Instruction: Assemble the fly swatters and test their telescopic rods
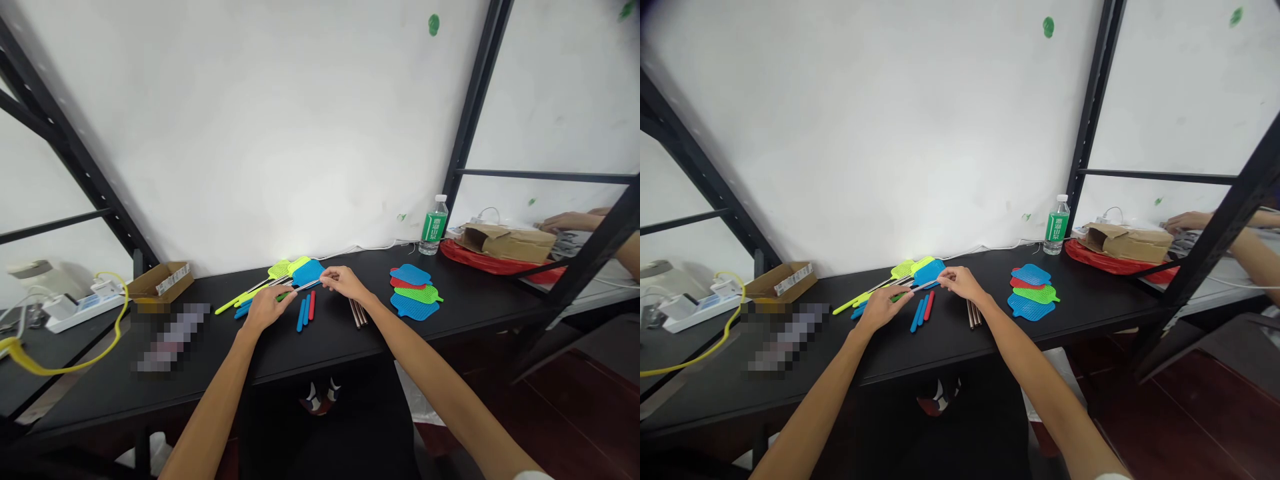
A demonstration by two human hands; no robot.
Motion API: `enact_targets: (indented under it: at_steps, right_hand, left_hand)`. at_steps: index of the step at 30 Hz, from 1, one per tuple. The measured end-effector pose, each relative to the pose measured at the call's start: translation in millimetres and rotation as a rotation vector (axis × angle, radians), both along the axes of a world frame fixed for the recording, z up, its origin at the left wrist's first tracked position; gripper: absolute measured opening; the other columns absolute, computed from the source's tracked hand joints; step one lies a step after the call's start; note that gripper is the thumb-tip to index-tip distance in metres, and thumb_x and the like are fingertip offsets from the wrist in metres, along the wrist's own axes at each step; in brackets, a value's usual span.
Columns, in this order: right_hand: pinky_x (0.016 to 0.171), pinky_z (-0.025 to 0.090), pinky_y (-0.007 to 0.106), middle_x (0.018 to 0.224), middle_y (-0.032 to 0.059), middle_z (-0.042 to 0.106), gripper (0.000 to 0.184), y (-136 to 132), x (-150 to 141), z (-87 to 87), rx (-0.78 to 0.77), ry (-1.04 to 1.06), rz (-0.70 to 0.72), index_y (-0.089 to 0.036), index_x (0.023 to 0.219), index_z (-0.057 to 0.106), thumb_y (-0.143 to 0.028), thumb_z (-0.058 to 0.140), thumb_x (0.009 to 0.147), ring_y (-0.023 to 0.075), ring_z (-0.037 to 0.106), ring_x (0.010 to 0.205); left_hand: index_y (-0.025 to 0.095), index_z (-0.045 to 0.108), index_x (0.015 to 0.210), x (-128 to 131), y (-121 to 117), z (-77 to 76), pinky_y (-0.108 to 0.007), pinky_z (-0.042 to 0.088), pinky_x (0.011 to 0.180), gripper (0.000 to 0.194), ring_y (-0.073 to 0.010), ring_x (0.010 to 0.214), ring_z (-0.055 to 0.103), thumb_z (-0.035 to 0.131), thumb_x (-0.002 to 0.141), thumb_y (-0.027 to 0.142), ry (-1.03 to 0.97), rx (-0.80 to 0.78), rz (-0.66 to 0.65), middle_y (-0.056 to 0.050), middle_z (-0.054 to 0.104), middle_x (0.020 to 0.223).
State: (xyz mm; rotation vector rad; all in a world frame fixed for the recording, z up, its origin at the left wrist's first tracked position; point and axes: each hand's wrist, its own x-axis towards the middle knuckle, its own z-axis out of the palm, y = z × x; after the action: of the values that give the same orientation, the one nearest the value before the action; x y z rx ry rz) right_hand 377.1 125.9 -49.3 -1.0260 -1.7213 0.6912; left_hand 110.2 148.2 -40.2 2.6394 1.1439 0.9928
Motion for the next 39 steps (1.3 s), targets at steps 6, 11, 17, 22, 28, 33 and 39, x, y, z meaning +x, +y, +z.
enact_targets:
  at_steps: [6,11,17,22,28,33,39]
  right_hand:
    - [0.06,0.053,0.026,0.077,0.006,0.071,0.034,2.9,0.4,-2.9,0.026,-0.022,0.008,-0.016,0.091,0.072,-0.047,0.061,0.084,0.0165,0.065,0.066]
    - [0.059,0.051,0.025,0.074,0.0048,0.071,0.03,2.9,1.5,-2.9,0.041,-0.045,-0.01,-0.017,0.087,0.073,-0.044,0.062,0.084,0.0151,0.064,0.062]
    - [0.06,0.05,0.025,0.071,0.0044,0.071,0.027,5.0,1.8,-6.5,0.055,-0.064,-0.004,-0.017,0.084,0.073,-0.042,0.064,0.083,0.0152,0.064,0.061]
    - [0.06,0.049,0.025,0.071,0.0036,0.071,0.025,7.7,2.3,-9.4,0.065,-0.117,-0.003,-0.017,0.083,0.074,-0.04,0.064,0.083,0.0145,0.064,0.059]
    - [0.06,0.048,0.024,0.07,0.0031,0.071,0.023,8.5,2.2,-9.6,0.078,-0.136,-0.026,-0.018,0.083,0.073,-0.039,0.064,0.084,0.0143,0.064,0.059]
    - [0.061,0.048,0.025,0.072,0.0033,0.072,0.024,7.9,2.5,-9.2,0.077,-0.13,-0.024,-0.018,0.085,0.073,-0.04,0.063,0.085,0.0148,0.064,0.06]
    - [0.061,0.049,0.025,0.072,0.0038,0.072,0.027,5.6,2.2,-6.9,0.065,-0.132,-0.031,-0.017,0.083,0.073,-0.043,0.063,0.084,0.0153,0.065,0.061]
  left_hand:
    - [0.024,0.074,0.102,0.4,-1.2,0.6,-0.032,0.051,0.083,0.043,-0.0232,0.093,0.069,0.046,0.092,0.055,0.045,0.021,0.01,-0.003,0.074,0.108]
    - [0.027,0.072,0.112,0.2,-3.5,-0.1,-0.032,0.05,0.085,0.043,-0.0234,0.099,0.068,0.047,0.092,0.056,0.074,0.029,0.021,-0.002,0.073,0.114]
    - [0.028,0.074,0.109,-2.6,-2.2,-0.5,-0.033,0.05,0.086,0.045,-0.0241,0.102,0.067,0.046,0.092,0.059,0.093,0.041,0.001,-0.002,0.074,0.112]
    - [0.026,0.075,0.101,-2.6,-2.2,1.4,-0.03,0.05,0.08,0.044,-0.0217,0.091,0.068,0.042,0.095,0.055,0.107,0.085,-0.033,-0.004,0.075,0.102]
    - [0.025,0.074,0.098,-1.4,-3.3,2.2,-0.029,0.047,0.074,0.044,-0.0199,0.083,0.066,0.041,0.096,0.054,0.12,0.106,-0.036,-0.005,0.074,0.092]
    - [0.025,0.073,0.098,-0.5,-3.4,2.2,-0.029,0.047,0.074,0.043,-0.0203,0.085,0.066,0.042,0.096,0.054,0.119,0.089,-0.018,-0.004,0.074,0.095]
    - [0.026,0.072,0.102,0.3,-4.4,1.0,-0.03,0.047,0.078,0.044,-0.0214,0.092,0.068,0.041,0.095,0.057,0.124,0.065,0.011,-0.002,0.074,0.105]
